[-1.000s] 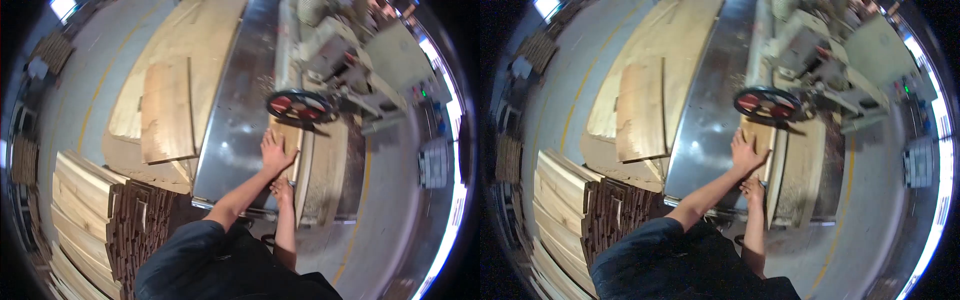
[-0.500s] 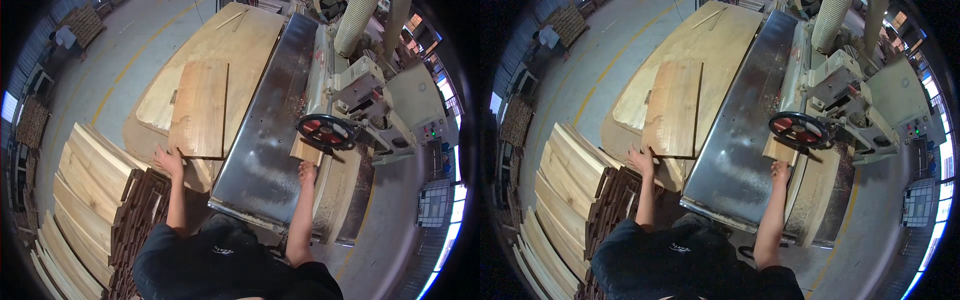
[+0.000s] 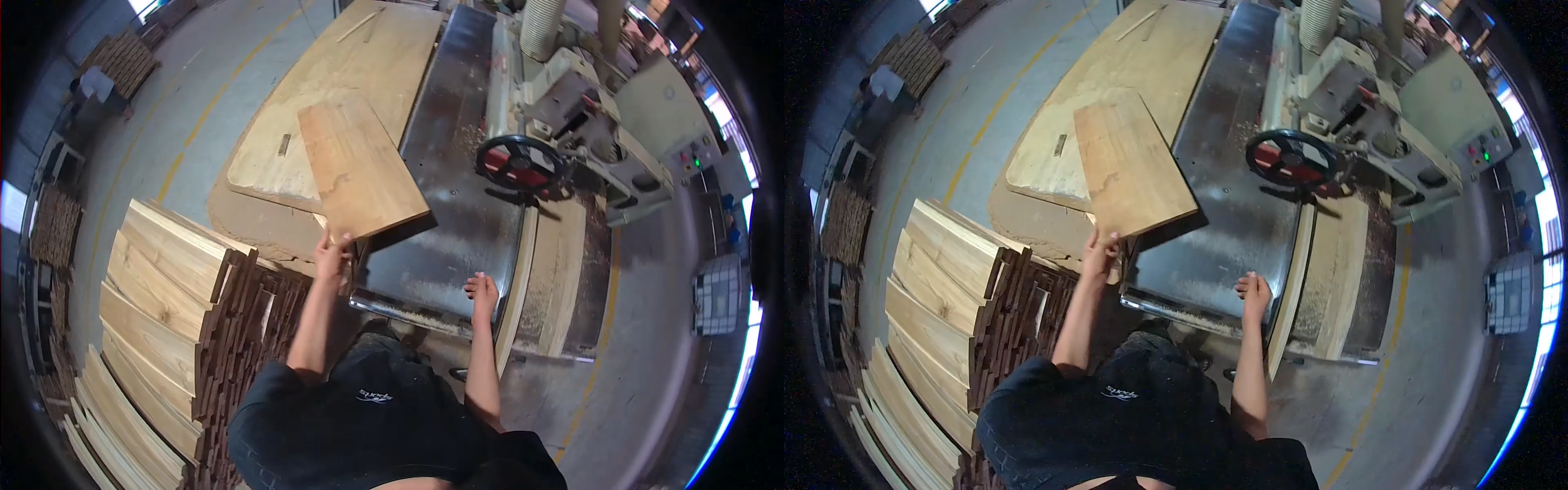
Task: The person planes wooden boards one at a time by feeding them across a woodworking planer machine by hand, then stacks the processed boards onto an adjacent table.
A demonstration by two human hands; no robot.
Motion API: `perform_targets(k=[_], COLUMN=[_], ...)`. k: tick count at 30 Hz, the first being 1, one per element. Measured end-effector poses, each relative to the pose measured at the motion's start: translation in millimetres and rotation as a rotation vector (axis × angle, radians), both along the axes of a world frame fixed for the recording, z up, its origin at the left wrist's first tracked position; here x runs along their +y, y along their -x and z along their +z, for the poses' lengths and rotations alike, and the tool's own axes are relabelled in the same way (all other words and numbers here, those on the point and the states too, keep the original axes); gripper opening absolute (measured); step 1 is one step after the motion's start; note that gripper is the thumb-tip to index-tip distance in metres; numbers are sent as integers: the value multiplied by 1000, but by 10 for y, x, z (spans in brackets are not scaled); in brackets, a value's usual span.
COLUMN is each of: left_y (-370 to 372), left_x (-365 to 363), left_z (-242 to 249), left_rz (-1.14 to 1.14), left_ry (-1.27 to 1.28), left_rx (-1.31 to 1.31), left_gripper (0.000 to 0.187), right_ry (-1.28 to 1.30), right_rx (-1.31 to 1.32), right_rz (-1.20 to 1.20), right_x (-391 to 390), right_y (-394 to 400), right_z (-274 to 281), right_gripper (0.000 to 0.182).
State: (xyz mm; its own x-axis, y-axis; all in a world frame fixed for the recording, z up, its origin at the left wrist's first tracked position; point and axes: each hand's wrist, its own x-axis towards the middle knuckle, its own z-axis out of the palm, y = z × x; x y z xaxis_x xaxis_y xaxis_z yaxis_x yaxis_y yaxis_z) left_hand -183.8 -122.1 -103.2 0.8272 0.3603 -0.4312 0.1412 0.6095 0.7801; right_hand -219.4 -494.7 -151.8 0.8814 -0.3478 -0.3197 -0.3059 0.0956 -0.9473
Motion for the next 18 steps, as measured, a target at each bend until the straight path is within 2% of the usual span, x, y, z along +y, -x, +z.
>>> perform_targets(k=[1,2,4,6,8,9,10,12,13,14,15,16,18], left_y=[137,223,538,903,1269,1447,1610,1927,2085,2227,2303,2367,2492], left_x=[-353,-490,-833,-917,-907,-887,-867,-801,-747,-674,-617,-589,-568], left_z=[295,-39,-13,-146,-32,11,-57,-216,-217,-214,-194,-180,-162], left_rz=[40,-18,-73,-198,-298,-367,-399,-404,-436,-532,-624,-645,-730], left_ry=[-45,-164,-296,-421,-393,-354,-367,-293,-304,-326,-347,-352,-297], left_rx=[85,73,28,93,134,184,185,-3,11,79,143,157,188], left_gripper=[82,83,83,81,79,76,76,71,71,70,70,70,72], right_ry=[-53,-63,-150,-188,-171,-196,-210,28,-23,-38,-171,-301,-355], right_rx=[32,36,88,98,135,143,146,57,16,32,80,127,121], right_rz=[11,-13,-8,-14,-77,-61,-92,-91,-95,-123,-32,66,116], right_x=[6,22,47,66,108,82,79,112,108,94,71,47,27], right_y=[146,282,580,837,1107,1246,1384,1673,1815,1979,2121,2251,2412], right_z=[-7,6,75,129,153,138,69,-90,-97,-99,-20,49,-6], right_gripper=[30,30,31,33,34,45,45,63,76,76,74,73,68])
